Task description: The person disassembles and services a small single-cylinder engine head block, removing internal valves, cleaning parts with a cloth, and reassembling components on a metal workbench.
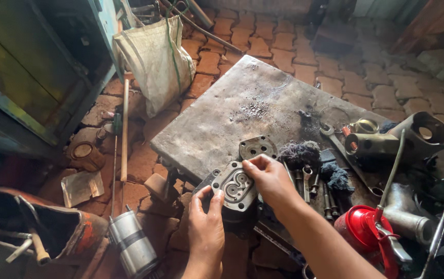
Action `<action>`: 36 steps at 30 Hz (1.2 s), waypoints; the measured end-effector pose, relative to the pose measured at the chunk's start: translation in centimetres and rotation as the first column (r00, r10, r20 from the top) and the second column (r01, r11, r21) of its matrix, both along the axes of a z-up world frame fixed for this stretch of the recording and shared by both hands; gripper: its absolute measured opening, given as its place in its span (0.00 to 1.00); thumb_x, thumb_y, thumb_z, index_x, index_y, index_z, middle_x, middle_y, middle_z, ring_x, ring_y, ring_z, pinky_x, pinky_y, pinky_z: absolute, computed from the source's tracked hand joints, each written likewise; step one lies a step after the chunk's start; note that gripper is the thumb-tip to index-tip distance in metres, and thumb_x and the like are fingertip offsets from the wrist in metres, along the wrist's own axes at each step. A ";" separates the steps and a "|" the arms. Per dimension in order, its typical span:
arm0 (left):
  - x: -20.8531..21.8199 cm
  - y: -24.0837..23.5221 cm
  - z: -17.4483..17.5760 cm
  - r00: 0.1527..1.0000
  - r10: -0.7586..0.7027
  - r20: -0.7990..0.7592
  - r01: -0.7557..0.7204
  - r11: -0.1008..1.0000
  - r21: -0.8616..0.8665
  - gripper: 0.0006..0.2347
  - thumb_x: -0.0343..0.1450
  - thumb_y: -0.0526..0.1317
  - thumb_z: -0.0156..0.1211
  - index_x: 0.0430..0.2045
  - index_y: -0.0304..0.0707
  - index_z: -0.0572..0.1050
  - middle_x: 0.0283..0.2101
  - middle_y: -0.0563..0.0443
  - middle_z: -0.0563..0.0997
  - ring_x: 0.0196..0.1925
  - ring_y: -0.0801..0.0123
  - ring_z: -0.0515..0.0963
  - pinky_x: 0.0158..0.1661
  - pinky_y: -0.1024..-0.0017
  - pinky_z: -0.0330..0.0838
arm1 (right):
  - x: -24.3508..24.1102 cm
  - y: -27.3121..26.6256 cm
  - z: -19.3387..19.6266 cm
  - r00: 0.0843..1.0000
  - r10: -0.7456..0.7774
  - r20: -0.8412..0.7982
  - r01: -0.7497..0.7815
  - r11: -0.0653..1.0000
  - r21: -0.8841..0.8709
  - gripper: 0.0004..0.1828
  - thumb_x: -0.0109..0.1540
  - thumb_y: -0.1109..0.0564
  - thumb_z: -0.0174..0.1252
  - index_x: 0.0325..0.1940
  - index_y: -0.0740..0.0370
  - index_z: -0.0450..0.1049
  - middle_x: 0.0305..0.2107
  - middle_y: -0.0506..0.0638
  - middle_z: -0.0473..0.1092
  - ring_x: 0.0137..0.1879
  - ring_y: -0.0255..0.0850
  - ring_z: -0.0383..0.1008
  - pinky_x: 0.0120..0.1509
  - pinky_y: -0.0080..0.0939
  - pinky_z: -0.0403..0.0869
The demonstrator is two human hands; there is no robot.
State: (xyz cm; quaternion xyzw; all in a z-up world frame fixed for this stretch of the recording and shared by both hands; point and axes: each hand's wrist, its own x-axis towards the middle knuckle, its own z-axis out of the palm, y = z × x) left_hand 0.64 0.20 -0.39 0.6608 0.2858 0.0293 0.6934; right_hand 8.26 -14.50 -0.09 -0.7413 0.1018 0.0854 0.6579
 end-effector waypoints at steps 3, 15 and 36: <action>0.0 0.1 0.1 1.000 -0.004 0.014 0.004 1.000 -0.004 0.16 0.68 0.44 0.63 0.47 0.38 0.77 0.49 0.51 0.80 0.53 0.72 0.77 0.55 0.72 0.67 | -0.4 -0.7 0.0 1.000 -0.003 0.010 0.003 1.000 0.024 0.13 0.64 0.54 0.59 0.46 0.66 0.80 0.32 0.48 0.78 0.36 0.31 0.74 0.42 0.33 0.72; -0.4 0.3 0.3 0.994 -0.046 0.103 0.048 0.999 -0.020 0.15 0.70 0.45 0.60 0.46 0.35 0.77 0.49 0.48 0.81 0.53 0.69 0.77 0.56 0.71 0.67 | -5.5 -6.0 5.2 0.891 0.453 -0.029 -0.238 0.412 -0.880 0.25 0.54 0.46 0.70 0.52 0.55 0.78 0.42 0.52 0.75 0.51 0.49 0.74 0.54 0.49 0.72; 0.5 0.7 -4.9 0.988 -0.116 0.106 0.099 0.984 0.149 0.18 0.69 0.47 0.62 0.48 0.35 0.76 0.47 0.43 0.81 0.52 0.60 0.81 0.55 0.66 0.71 | 6.9 -4.2 -2.0 0.904 0.411 0.115 -0.116 0.495 -0.861 0.18 0.60 0.48 0.59 0.53 0.47 0.81 0.43 0.50 0.75 0.53 0.47 0.74 0.60 0.49 0.71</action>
